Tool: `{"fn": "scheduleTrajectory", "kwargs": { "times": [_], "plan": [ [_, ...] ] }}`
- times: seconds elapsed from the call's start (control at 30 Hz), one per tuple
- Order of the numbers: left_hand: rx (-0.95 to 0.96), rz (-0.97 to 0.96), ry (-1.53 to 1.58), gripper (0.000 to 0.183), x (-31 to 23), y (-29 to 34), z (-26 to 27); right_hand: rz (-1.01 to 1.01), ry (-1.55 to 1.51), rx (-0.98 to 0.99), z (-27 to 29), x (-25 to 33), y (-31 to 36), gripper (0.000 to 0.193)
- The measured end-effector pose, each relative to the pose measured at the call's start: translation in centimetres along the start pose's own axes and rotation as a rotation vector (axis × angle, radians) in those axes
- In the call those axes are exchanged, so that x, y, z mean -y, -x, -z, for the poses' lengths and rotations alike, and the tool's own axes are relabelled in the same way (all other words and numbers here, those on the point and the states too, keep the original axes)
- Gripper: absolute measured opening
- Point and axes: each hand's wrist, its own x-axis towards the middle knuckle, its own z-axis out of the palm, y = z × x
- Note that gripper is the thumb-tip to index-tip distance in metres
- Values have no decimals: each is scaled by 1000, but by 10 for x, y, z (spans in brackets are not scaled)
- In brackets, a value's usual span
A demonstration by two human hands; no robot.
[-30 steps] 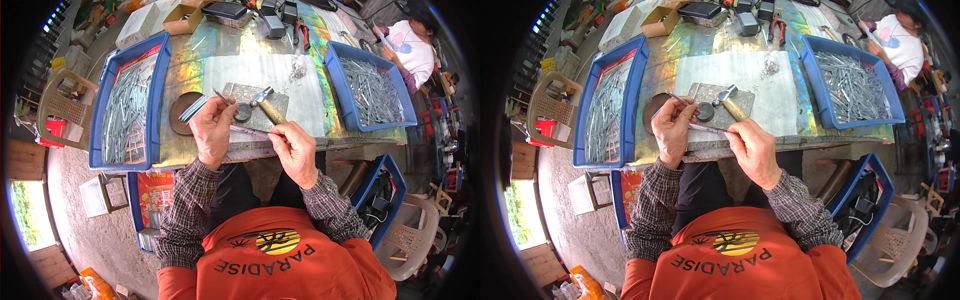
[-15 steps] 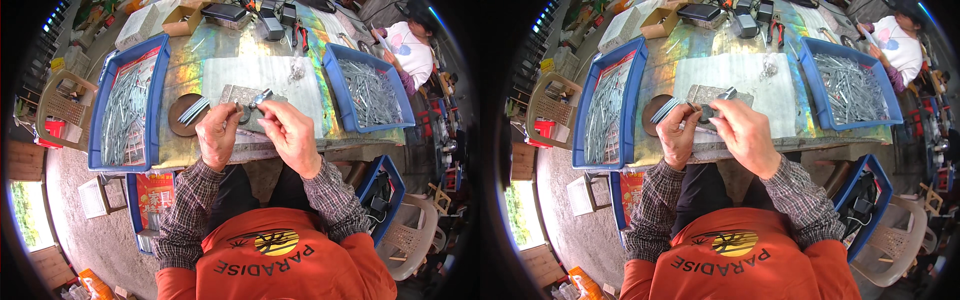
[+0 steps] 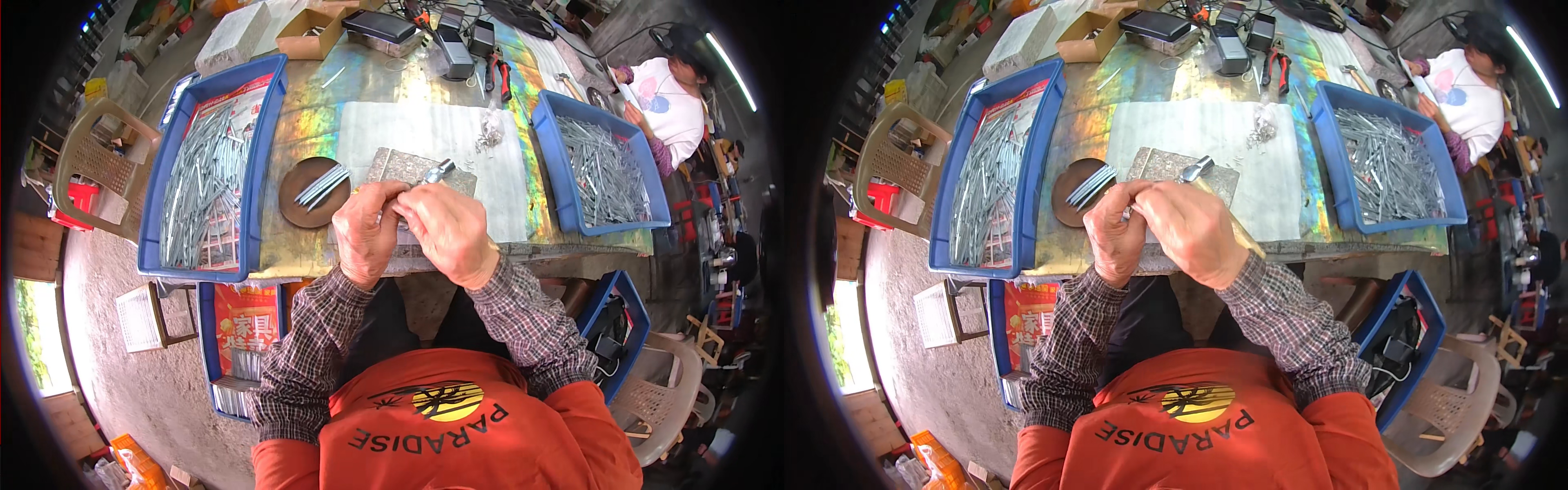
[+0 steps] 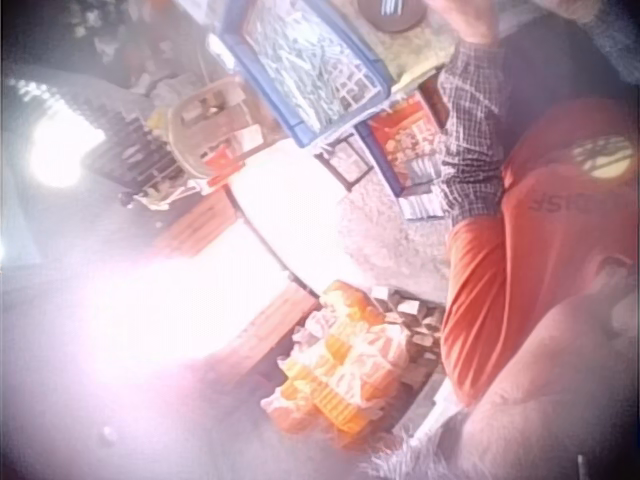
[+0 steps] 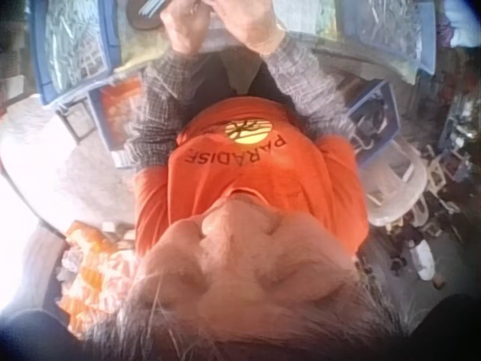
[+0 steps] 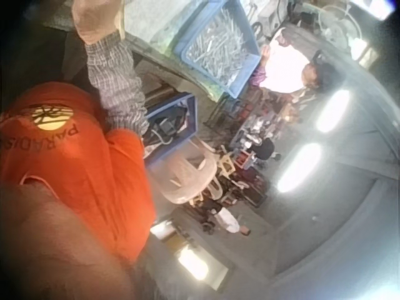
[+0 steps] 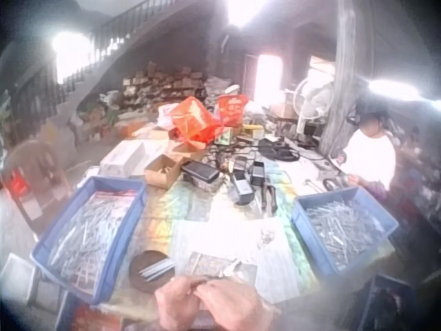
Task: The person assembles metal components by inserting pins into metal strips by hand and hammering them on a metal block.
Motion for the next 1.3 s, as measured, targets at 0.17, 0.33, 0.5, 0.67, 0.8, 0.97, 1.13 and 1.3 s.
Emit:
{"fn": "scheduleTrajectory", "kwargs": {
  "times": [0.17,0.33,0.5,0.67,0.8,0.97,1.13,1.3],
  "plan": [
    [5,28,18,23,-1,2,-1,119,145,-124,-11,2,31,26],
    [15,75,10,21,-1,3,0,113,158,-183,-18,-1,41,26],
    [12,115,39,18,-1,4,0,-53,189,-102,0,7,41,44],
    [3,130,20,14,-4,4,0,-391,566,194,38,12,54,44],
    [-35,84,10,12,-4,4,-2,-442,570,122,39,7,71,37],
    [-44,48,15,12,-5,1,-2,-382,245,-85,58,22,59,24],
    [-21,99,-2,12,-4,3,-1,-358,77,-26,66,34,44,23],
    [-51,83,14,12,-4,5,-1,-148,133,-160,78,55,26,25]
  ]
}}
